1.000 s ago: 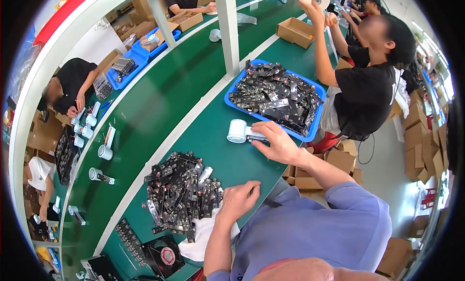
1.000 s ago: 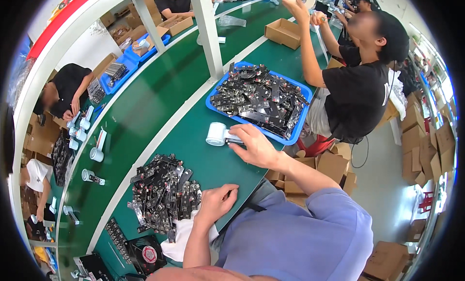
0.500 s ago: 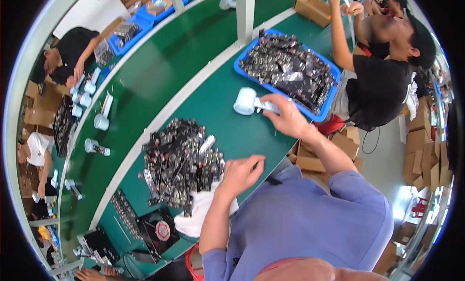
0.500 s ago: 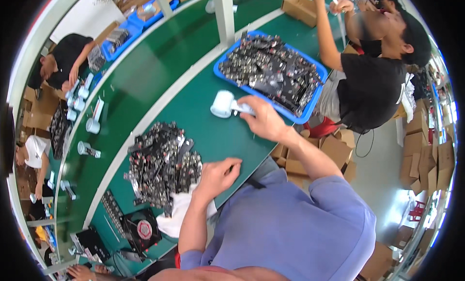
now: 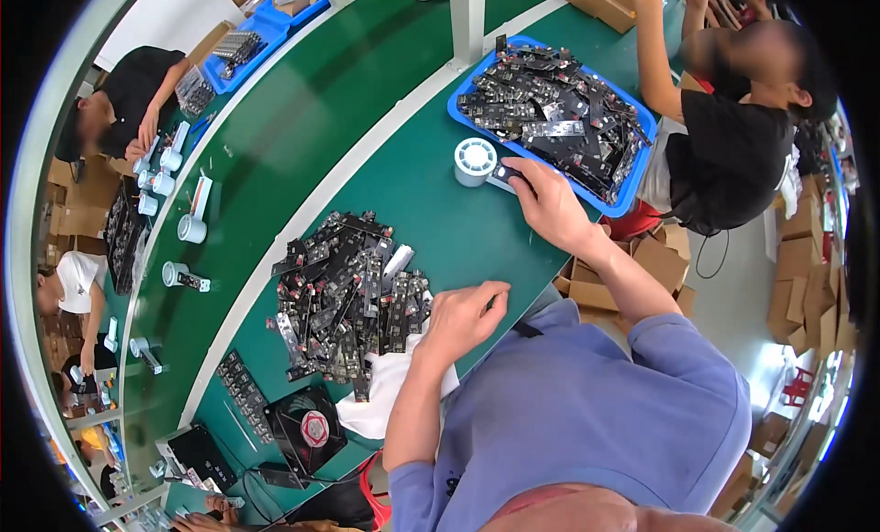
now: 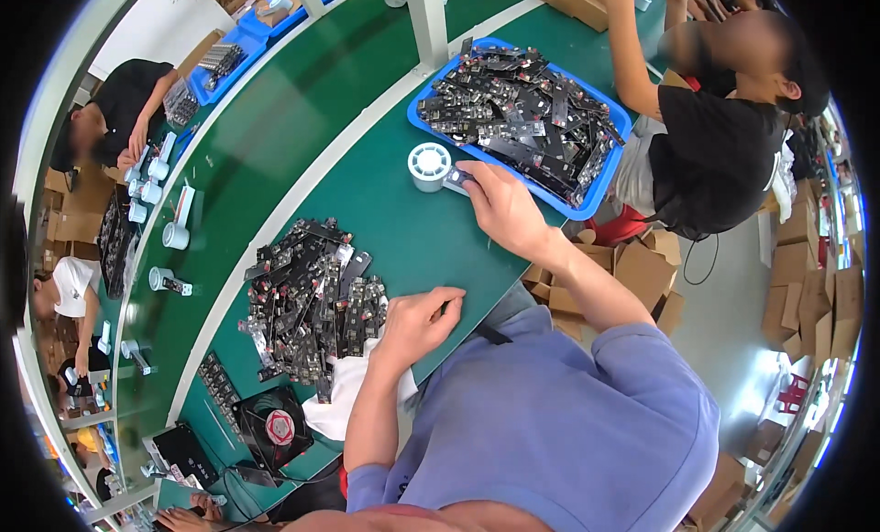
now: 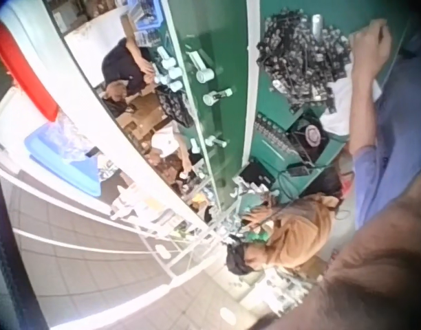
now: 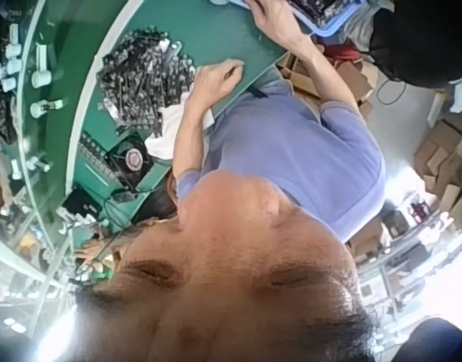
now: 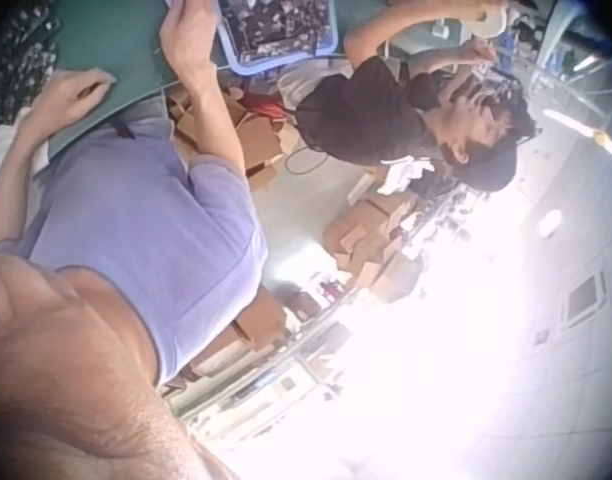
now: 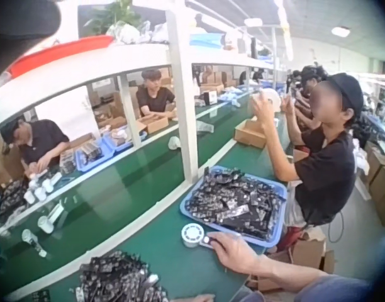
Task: The person assembles handheld fans by connecting circuit boards to batteries, fitting the components into plastic casings by hand, and placing the assembled fans onto the conveyor line.
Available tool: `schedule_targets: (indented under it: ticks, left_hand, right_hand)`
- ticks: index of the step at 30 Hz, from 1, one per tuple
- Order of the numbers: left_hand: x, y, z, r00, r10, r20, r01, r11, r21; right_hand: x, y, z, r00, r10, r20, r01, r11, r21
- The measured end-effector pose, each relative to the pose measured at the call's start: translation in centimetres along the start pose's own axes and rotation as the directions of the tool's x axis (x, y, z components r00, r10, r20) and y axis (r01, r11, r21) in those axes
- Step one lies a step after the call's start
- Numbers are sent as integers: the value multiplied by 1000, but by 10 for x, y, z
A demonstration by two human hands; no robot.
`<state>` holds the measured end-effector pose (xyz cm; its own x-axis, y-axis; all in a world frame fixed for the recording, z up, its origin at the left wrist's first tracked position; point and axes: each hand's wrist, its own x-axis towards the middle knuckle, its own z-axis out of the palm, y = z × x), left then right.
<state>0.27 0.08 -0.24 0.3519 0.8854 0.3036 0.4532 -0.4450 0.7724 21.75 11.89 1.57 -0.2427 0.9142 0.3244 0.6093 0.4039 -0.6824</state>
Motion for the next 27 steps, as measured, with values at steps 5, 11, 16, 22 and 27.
schedule_targets:
  ticks: [5,11,16,22,27]
  left_hand:
    - [0,-1,0,1000,-8,-8,8,1000,1]
    - [2,-2,0,1000,-6,-28,5,1000,-24]
    - [2,-2,0,1000,-11,-28,11,1000,-29]
    - [2,-3,1,998,21,-57,-22,1000,-20]
    - [1,-2,1,998,17,-63,-18,1000,-23]
  right_hand:
    - [-1,-5,4,997,-52,-60,51,999,-8]
    - [1,3,3,985,-145,-90,144,989,-20]
    - [1,6,-4,984,-176,-26,175,984,-24]
    - [1,7,1,979,-201,32,203,976,-75]
    - [5,13,17,940,-310,-141,284,942,-177]
